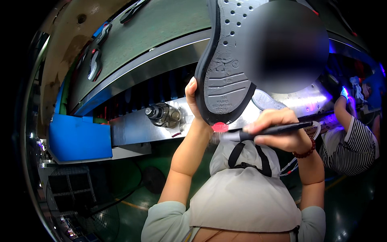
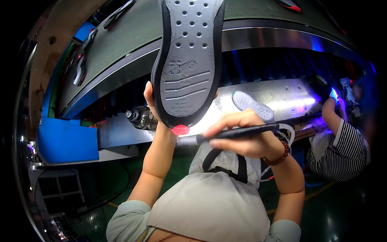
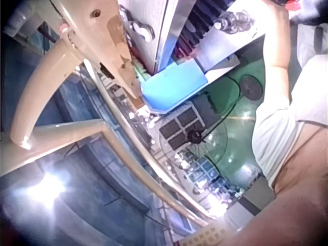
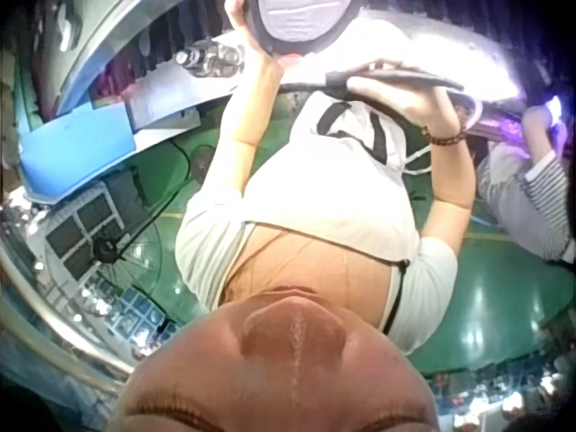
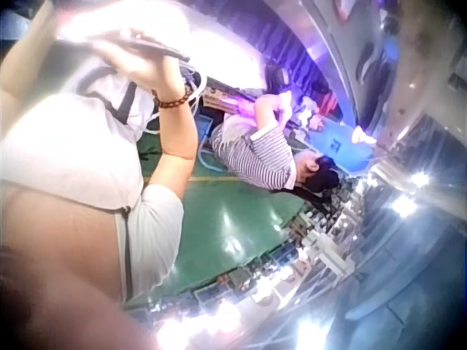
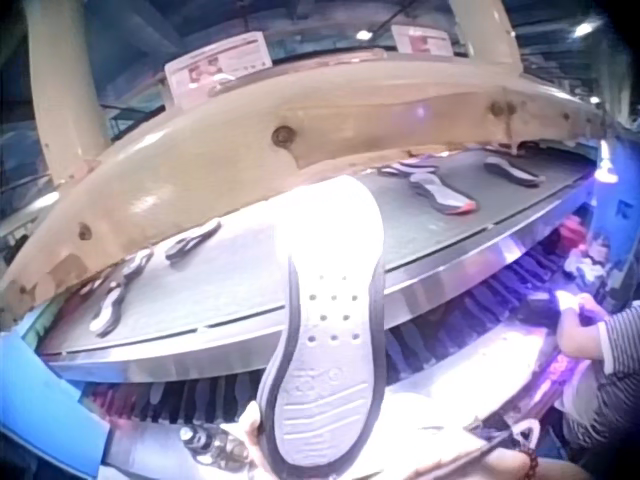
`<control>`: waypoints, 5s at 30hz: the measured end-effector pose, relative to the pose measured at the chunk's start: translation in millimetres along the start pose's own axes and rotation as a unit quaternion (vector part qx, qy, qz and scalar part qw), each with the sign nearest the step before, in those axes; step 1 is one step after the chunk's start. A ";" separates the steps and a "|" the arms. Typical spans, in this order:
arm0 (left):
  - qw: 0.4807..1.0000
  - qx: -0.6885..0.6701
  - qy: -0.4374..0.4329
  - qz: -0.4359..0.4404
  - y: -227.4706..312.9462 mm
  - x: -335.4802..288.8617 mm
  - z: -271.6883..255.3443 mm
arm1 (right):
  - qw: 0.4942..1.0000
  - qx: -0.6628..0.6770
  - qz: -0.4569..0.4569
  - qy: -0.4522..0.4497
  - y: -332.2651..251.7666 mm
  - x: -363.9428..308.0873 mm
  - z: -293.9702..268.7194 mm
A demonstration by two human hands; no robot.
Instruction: The person applies glue to the soles of several slippers using a brush. They pick up each slipper from a conveyor belt, apply glue to the sole, and place it back on the belt. The process is repeated for multiple slippers.
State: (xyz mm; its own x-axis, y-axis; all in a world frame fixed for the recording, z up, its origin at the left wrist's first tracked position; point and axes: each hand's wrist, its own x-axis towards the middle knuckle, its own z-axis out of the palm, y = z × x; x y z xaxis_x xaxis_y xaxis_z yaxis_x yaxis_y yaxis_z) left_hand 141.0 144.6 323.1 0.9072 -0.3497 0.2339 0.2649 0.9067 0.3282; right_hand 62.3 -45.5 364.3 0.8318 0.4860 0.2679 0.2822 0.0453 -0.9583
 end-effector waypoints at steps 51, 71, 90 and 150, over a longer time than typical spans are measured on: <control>0.924 0.245 0.098 -0.278 57.5 -26.7 -29.1 | 0.974 -0.186 -0.107 -0.069 -51.7 -17.2 -44.5; 0.972 0.063 0.168 -0.152 -69.4 -12.4 -53.3 | 0.904 -0.330 -0.154 0.226 64.0 22.9 -7.2; 0.983 0.009 0.132 -0.125 -41.9 -16.1 -3.6 | 0.996 0.079 -0.045 -0.011 12.8 14.4 -25.4; 0.960 0.249 0.127 0.011 14.5 18.9 -3.8 | 0.947 0.225 0.069 0.218 66.3 -37.7 -25.3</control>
State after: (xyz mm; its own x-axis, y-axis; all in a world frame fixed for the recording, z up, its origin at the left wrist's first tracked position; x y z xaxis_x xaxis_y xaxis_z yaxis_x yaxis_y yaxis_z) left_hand 163.3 152.1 328.8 0.9779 -0.2057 0.0362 0.1129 0.6663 0.7371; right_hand 61.7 -82.9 293.2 0.9919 0.1126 0.0581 0.0052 0.4222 -0.9065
